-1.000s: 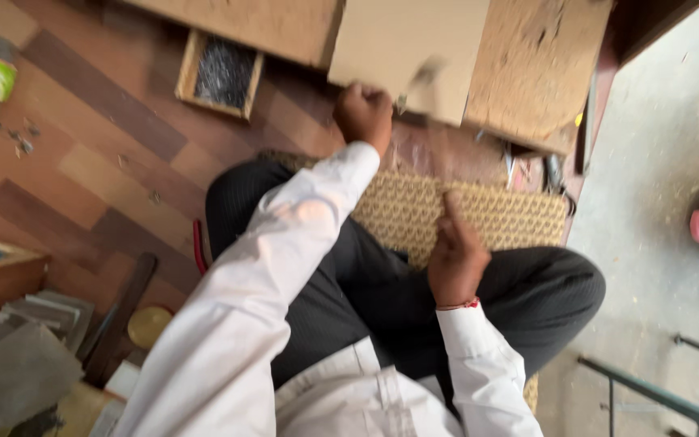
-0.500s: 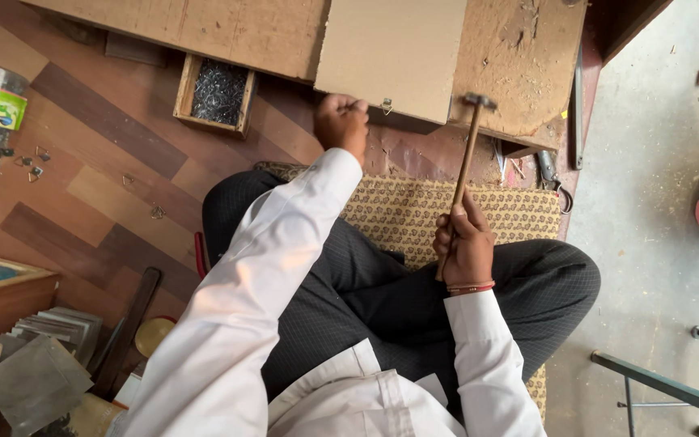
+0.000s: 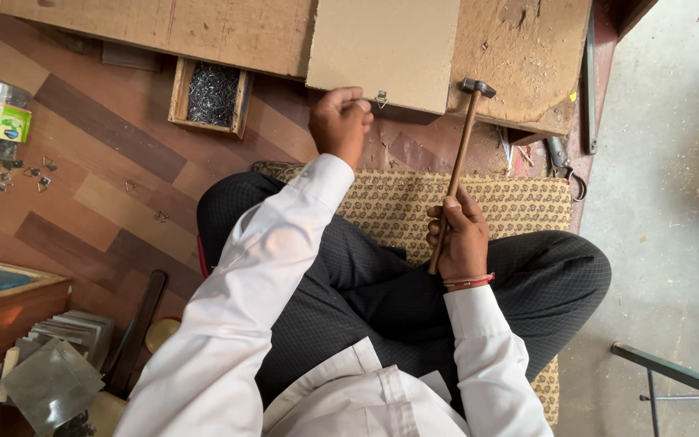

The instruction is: The person sits on the floor and attaches metal corner pieces to rectangular cardboard sheets using a hammer and nails. They measure the sheets with a tape measure, position the corners, and hammer them into place, then stack the finished pieces.

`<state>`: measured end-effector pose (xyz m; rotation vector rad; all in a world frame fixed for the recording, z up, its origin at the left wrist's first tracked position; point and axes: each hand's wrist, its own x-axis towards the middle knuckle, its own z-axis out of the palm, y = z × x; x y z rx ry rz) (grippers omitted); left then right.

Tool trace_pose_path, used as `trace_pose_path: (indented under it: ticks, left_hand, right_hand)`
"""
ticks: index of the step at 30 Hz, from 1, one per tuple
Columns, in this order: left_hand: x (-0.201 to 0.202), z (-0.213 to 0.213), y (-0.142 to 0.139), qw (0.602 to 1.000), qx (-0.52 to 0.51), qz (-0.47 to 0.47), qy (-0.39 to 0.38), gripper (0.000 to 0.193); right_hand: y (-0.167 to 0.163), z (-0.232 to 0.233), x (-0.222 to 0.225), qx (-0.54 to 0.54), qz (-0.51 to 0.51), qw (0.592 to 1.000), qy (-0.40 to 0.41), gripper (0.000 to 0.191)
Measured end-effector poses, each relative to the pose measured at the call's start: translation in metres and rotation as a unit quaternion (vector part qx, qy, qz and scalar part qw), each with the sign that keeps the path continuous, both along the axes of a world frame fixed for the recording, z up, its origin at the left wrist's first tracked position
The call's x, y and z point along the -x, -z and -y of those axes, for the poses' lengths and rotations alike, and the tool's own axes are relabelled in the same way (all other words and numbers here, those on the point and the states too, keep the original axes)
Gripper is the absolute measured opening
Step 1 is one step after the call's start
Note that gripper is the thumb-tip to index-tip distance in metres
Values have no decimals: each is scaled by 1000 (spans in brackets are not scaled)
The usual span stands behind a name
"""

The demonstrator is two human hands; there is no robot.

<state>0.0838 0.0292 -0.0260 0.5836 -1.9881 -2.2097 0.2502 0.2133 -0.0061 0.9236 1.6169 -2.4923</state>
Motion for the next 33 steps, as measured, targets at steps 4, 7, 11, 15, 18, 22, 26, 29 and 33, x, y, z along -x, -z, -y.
trace_pose_path:
  ticks: [4,7,11,15,18,22,26,29,33]
  left_hand:
    - [-4,-7,3,989,-110,88,53,3]
    - [2,-9,7,984,-140,94,49,7]
    - [14,-12,14,985,-170,25,20,7]
    - [16,-14,18,985,-164,50,19,10]
    - [14,-14,16,978,-201,53,12,10]
    - [14,-16,12,970,-231,71,9,10]
    - [16,-23,14,973,-219,65,-15,12]
    - [18,-26,20,973,-228,34,-33,13]
    - [19,-26,26,980,-195,3,-40,11]
  right_hand:
    - [2,2,0,-11,6,1000,4,53]
    - [2,3,1,-9,3,1000,4,53]
    - [0,4,2,-11,3,1000,0,52]
    - [-1,6,2,-14,8,1000,-3,52]
    - [-2,6,2,-22,13,1000,-5,52]
    - [-2,7,1,-20,6,1000,-3,51]
    - [-1,8,2,-20,6,1000,-7,51]
    - [0,8,3,-22,9,1000,-5,51]
    - [-1,9,3,-22,6,1000,-10,51]
